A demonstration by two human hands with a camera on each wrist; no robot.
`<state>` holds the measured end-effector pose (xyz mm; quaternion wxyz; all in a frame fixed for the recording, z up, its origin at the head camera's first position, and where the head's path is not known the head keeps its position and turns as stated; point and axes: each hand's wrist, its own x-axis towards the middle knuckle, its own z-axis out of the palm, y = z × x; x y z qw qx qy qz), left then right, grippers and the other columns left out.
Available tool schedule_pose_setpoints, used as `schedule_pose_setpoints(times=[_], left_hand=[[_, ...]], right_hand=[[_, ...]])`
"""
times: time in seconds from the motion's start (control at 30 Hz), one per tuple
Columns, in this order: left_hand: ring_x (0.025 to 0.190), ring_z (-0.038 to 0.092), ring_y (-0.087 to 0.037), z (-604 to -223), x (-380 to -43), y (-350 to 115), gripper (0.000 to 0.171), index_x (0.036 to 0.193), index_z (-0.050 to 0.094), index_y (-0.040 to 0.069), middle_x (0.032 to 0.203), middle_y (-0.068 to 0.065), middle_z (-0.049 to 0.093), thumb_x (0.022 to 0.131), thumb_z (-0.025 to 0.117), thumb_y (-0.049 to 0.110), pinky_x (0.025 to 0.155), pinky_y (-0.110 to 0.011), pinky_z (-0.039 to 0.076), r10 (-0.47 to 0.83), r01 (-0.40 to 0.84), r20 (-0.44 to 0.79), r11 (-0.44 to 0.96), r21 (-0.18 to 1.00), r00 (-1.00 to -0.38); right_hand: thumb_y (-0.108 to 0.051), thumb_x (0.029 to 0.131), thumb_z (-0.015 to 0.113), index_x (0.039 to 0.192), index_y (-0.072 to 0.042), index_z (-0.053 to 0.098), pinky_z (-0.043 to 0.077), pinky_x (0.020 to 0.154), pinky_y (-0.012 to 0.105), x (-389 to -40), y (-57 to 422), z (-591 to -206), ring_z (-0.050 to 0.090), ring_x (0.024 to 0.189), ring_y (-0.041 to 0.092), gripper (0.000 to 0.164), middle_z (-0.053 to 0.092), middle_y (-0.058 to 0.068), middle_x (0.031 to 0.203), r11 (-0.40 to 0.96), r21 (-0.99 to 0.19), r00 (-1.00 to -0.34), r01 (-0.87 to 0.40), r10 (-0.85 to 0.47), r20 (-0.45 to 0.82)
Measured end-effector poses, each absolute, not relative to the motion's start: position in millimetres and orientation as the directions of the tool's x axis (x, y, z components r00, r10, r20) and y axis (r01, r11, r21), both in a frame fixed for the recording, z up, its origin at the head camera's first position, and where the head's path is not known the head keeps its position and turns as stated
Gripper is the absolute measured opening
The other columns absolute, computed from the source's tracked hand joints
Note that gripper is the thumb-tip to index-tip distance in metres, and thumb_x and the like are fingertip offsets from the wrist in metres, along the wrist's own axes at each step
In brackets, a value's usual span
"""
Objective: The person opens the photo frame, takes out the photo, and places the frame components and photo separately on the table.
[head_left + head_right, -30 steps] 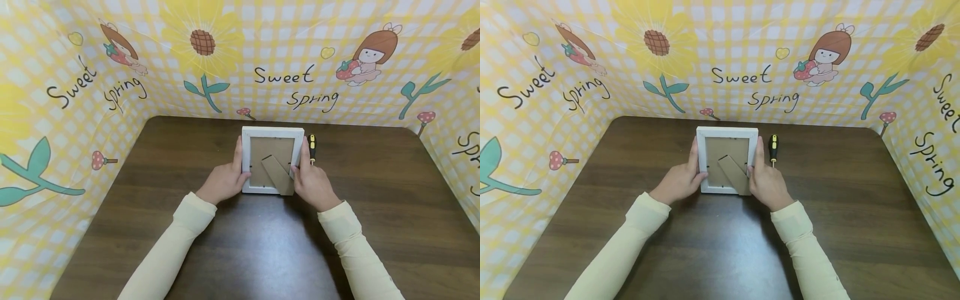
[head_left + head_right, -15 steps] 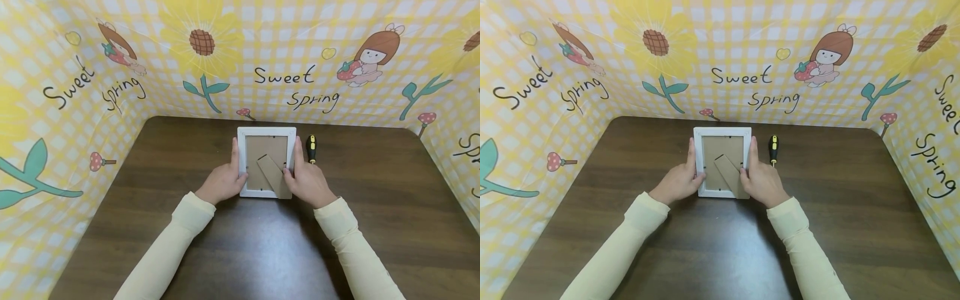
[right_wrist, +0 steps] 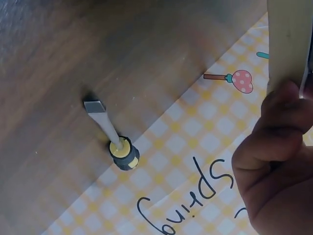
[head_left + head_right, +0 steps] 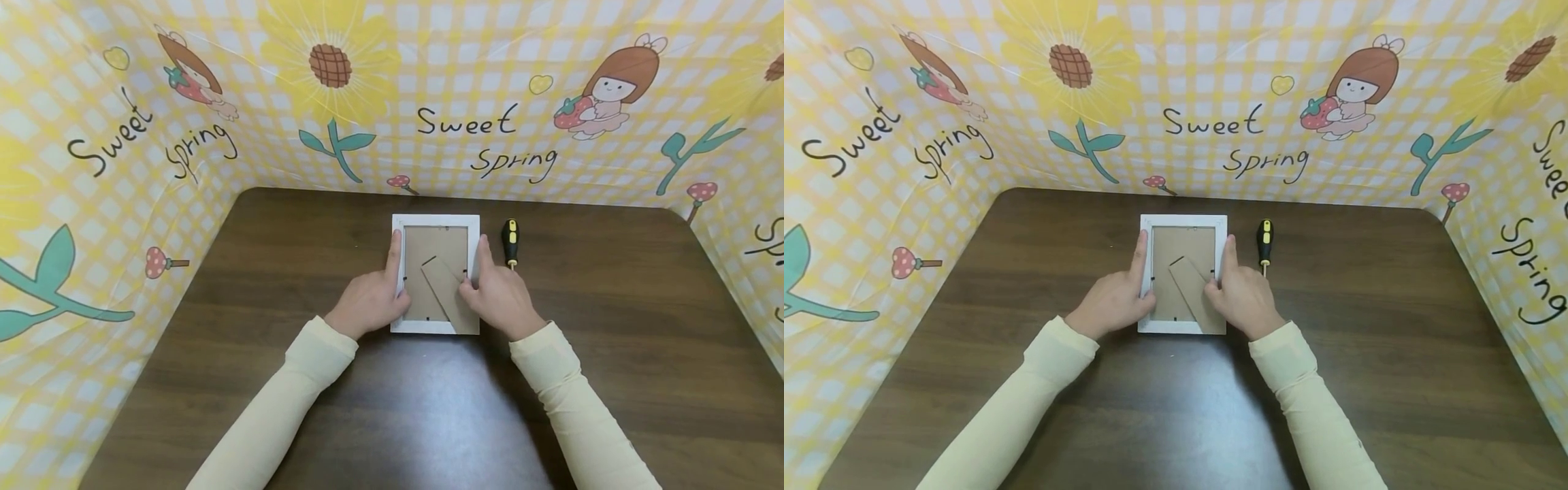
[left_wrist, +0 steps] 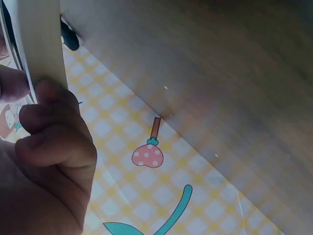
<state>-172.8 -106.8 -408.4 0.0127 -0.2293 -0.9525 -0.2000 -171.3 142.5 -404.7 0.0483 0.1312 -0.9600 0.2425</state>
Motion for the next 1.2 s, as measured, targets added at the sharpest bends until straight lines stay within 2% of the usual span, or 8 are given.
schedule_pose_setpoints(times=[0.27,0.5,0.63,0.87,1.0,1.07,1.13,1.2], left_hand=[[0.042,0.034,-0.013,-409,-172,-104,0.099,0.16,-0.004,0.0,0.05,0.002,0.045,0.086,0.058,0.024,0.04,-0.031,0.029,0.363,0.309,-0.057,0.856,0.414,-0.93],[0.042,0.035,-0.012,-418,-173,-104,0.1,0.161,-0.005,0.002,0.051,0.003,0.047,0.087,0.057,0.028,0.042,-0.03,0.026,0.344,0.221,-0.22,0.87,0.442,-0.913],[0.044,0.038,-0.012,-423,-173,-104,0.101,0.16,-0.005,0.001,0.053,0.001,0.051,0.086,0.057,0.03,0.044,-0.031,0.03,0.347,0.194,-0.282,0.869,0.454,-0.894],[0.043,0.039,-0.012,-424,-172,-101,0.098,0.16,-0.002,-0.003,0.053,0.003,0.049,0.087,0.057,0.029,0.044,-0.031,0.031,0.368,0.207,-0.305,0.868,0.451,-0.878],[0.045,0.04,-0.012,-425,-173,-101,0.092,0.159,0.006,-0.005,0.053,0.002,0.05,0.089,0.054,0.03,0.045,-0.032,0.033,0.403,0.284,-0.265,0.875,0.393,-0.876],[0.052,0.047,-0.014,-426,-174,-103,0.089,0.159,0.011,-0.005,0.058,0.0,0.055,0.09,0.053,0.032,0.05,-0.034,0.04,0.429,0.328,-0.241,0.871,0.367,-0.87],[0.075,0.063,-0.016,-425,-176,-107,0.084,0.159,0.016,-0.005,0.085,-0.008,0.07,0.093,0.051,0.034,0.068,-0.035,0.051,0.462,0.373,-0.22,0.859,0.35,-0.859],[0.095,0.063,-0.019,-424,-179,-112,0.08,0.159,0.022,-0.003,0.11,-0.014,0.068,0.095,0.051,0.036,0.084,-0.036,0.051,0.498,0.415,-0.205,0.843,0.343,-0.842]], right_hand=[[-0.024,0.093,0.057,0.152,0.017,0.021,0.045,0.056,0.043,-171,141,-407,0.051,0.055,0.023,0.08,0.052,0.006,0.058,0.851,-0.47,-0.968,-0.236,-0.246,0.041],[-0.021,0.093,0.055,0.15,0.021,0.018,0.045,0.056,0.039,-169,137,-416,0.052,0.057,0.021,0.08,0.055,0.007,0.061,0.862,-0.471,-0.959,-0.187,-0.264,-0.102],[-0.023,0.091,0.055,0.148,0.023,0.019,0.05,0.066,0.043,-169,137,-422,0.057,0.067,0.025,0.081,0.062,0.014,0.074,0.865,-0.47,-0.951,-0.173,-0.272,-0.15],[-0.024,0.093,0.054,0.148,0.024,0.018,0.051,0.088,0.048,-171,139,-423,0.063,0.094,0.031,0.081,0.064,0.035,0.112,0.86,-0.485,-0.936,-0.155,-0.285,-0.207],[-0.023,0.094,0.054,0.149,0.023,0.015,0.05,0.088,0.047,-173,142,-424,0.061,0.09,0.029,0.082,0.067,0.029,0.099,0.855,-0.502,-0.929,-0.132,-0.283,-0.239],[-0.023,0.093,0.053,0.149,0.023,0.014,0.05,0.085,0.045,-173,143,-424,0.06,0.085,0.028,0.082,0.067,0.024,0.09,0.853,-0.507,-0.927,-0.126,-0.283,-0.246],[-0.023,0.093,0.053,0.15,0.022,0.012,0.049,0.084,0.044,-174,143,-424,0.058,0.082,0.027,0.083,0.064,0.02,0.082,0.85,-0.513,-0.924,-0.119,-0.284,-0.255],[-0.023,0.093,0.053,0.15,0.022,0.012,0.049,0.085,0.044,-175,143,-425,0.058,0.085,0.028,0.084,0.067,0.025,0.092,0.848,-0.516,-0.924,-0.116,-0.283,-0.258]])
